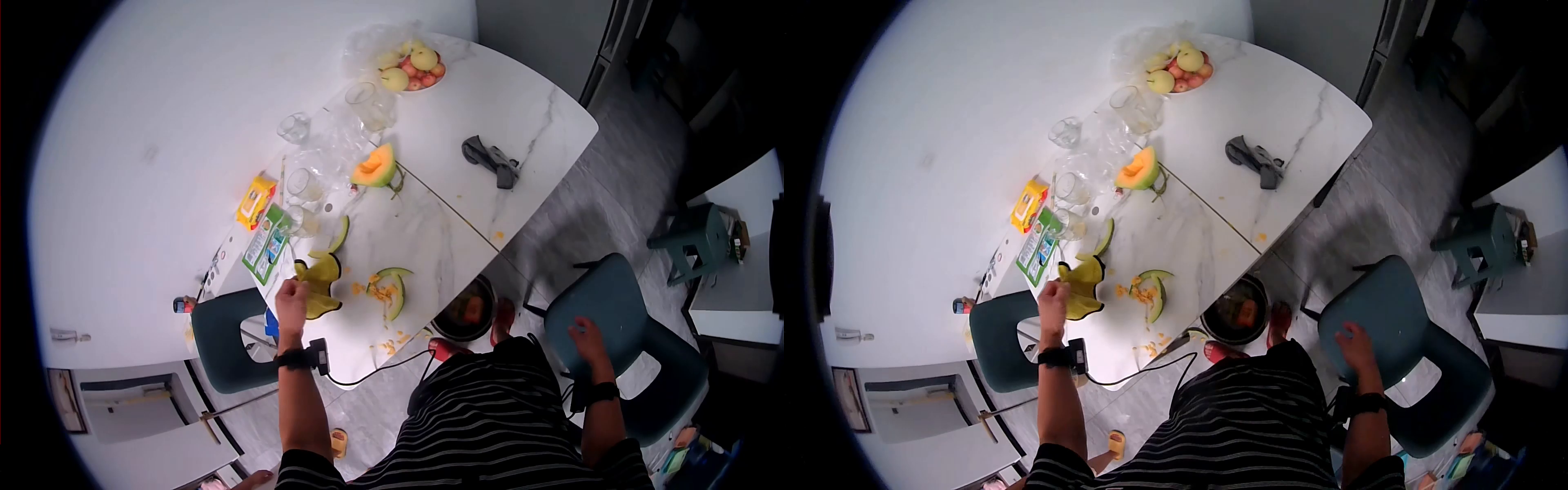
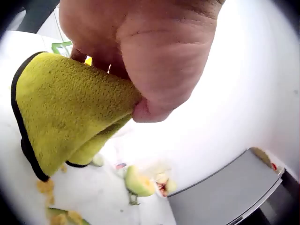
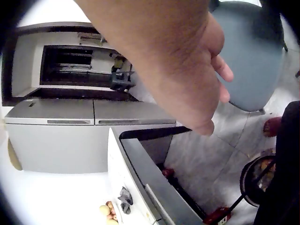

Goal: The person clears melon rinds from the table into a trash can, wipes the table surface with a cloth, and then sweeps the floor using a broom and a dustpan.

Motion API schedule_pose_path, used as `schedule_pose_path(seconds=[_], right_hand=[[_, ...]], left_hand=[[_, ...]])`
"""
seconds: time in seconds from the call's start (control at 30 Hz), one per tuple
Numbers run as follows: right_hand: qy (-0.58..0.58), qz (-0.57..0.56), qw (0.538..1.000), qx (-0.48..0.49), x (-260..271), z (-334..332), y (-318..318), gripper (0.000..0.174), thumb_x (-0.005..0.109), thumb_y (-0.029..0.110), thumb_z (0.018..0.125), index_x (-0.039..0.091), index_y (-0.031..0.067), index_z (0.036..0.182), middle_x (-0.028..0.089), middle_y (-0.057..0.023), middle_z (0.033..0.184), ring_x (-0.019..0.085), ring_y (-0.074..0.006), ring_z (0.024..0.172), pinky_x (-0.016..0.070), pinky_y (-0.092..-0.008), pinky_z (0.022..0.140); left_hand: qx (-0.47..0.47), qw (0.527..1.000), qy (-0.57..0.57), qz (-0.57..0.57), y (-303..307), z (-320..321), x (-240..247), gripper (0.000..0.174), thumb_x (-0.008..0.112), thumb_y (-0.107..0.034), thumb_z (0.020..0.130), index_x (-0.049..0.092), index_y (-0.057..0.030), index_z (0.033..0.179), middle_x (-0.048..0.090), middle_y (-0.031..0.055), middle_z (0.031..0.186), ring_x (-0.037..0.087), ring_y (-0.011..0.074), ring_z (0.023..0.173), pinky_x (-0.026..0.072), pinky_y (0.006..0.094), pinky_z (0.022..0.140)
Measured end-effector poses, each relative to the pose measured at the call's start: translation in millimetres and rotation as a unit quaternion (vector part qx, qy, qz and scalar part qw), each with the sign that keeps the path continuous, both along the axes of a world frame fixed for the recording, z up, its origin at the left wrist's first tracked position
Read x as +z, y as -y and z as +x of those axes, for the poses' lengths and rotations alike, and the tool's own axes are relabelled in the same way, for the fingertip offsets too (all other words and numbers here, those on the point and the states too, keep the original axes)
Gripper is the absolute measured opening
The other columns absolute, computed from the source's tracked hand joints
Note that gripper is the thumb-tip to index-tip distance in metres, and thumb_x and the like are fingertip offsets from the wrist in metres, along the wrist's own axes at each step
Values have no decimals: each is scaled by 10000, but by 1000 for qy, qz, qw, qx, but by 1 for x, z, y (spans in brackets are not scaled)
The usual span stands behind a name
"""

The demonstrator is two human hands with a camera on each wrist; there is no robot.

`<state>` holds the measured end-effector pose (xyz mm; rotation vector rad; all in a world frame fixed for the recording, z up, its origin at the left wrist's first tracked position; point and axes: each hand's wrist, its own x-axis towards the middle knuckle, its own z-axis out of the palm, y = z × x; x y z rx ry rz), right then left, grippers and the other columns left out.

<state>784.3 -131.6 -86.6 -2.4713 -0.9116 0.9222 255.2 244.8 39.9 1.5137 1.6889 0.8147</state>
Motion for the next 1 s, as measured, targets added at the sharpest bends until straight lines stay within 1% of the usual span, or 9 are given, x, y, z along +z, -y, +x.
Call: schedule_pose_path(seconds=[0.1, 0.17, 0.2, 0.3, 0.43, 0.53, 0.63, 0.93, 1.0], right_hand=[[3, -3, 1000, -8, -4, -1, 8, 447, 667, 288, 835, 591, 3, 1171, 628, -185, 1139, 613, -303, 1043, 481, -368, 890], [4, -3, 1000, -13, -5, 0, 13, 449, 665, 288, 837, 588, -3, 1171, 632, -185, 1135, 617, -303, 1039, 483, -368, 889], [2, -3, 1000, -16, -5, 0, 16, 451, 664, 287, 837, 587, -5, 1172, 633, -186, 1134, 618, -304, 1039, 483, -367, 890], [-1, -14, 1000, -27, 0, -2, 25, 450, 661, 285, 839, 585, -9, 1171, 635, -187, 1138, 619, -309, 1044, 483, -370, 893], [-11, -38, 999, -37, 4, -5, 42, 434, 656, 286, 840, 593, 2, 1162, 633, -182, 1147, 613, -315, 1062, 479, -376, 899], [-9, -47, 998, -51, 9, -11, 50, 428, 642, 308, 847, 597, 13, 1154, 629, -184, 1148, 609, -320, 1069, 477, -377, 903], [-26, -44, 998, -41, -9, -8, 59, 446, 628, 331, 832, 605, 10, 1141, 634, -199, 1125, 597, -349, 1063, 465, -392, 912], [-58, -55, 996, -48, 3, -12, 25, 449, 618, 341, 841, 591, 46, 1178, 646, -192, 1119, 619, -315, 1058, 475, -371, 903], [-65, -43, 995, -56, 9, -15, 18, 453, 628, 339, 829, 598, 40, 1167, 654, -191, 1091, 621, -332, 1034, 476, -375, 896]], left_hand=[[-38, 995, -91, -14, -11, -7, -57, 215, 657, -185, 830, 556, -9, 762, 573, 28, 678, 494, 103, 623, 430, 280, 583], [-33, 998, -44, -17, -17, -2, -89, 220, 656, -208, 828, 560, -16, 783, 585, 44, 683, 510, 124, 608, 445, 298, 590], [-30, 998, -10, -61, -19, 3, -97, 213, 649, -209, 823, 557, -17, 821, 611, 61, 744, 537, 129, 648, 455, 301, 616], [-77, 991, -23, -109, -23, 21, -108, 183, 636, -182, 819, 558, -20, 856, 628, 63, 819, 557, 133, 714, 461, 298, 651], [-98, 982, 30, -159, -17, 44, -107, 147, 630, -123, 803, 576, -21, 894, 595, 83, 1196, 560, 144, 925, 457, 268, 780], [-155, 974, 75, -147, -6, 61, -115, 119, 617, -88, 812, 580, -20, 901, 515, 95, 1342, 534, 155, 1051, 427, 250, 870], [-166, 960, 120, -193, 10, 82, -98, 96, 602, -66, 826, 579, -17, 904, 506, 99, 1360, 518, 174, 1114, 405, 254, 922], [-214, 945, 125, -213, 48, 123, -89, 66, 583, -25, 833, 553, -21, 891, 495, 117, 1351, 503, 180, 1135, 400, 281, 957], [-211, 944, 135, -215, 54, 127, -93, 58, 580, -25, 835, 556, -22, 888, 496, 117, 1354, 503, 174, 1131, 399, 276, 954]])
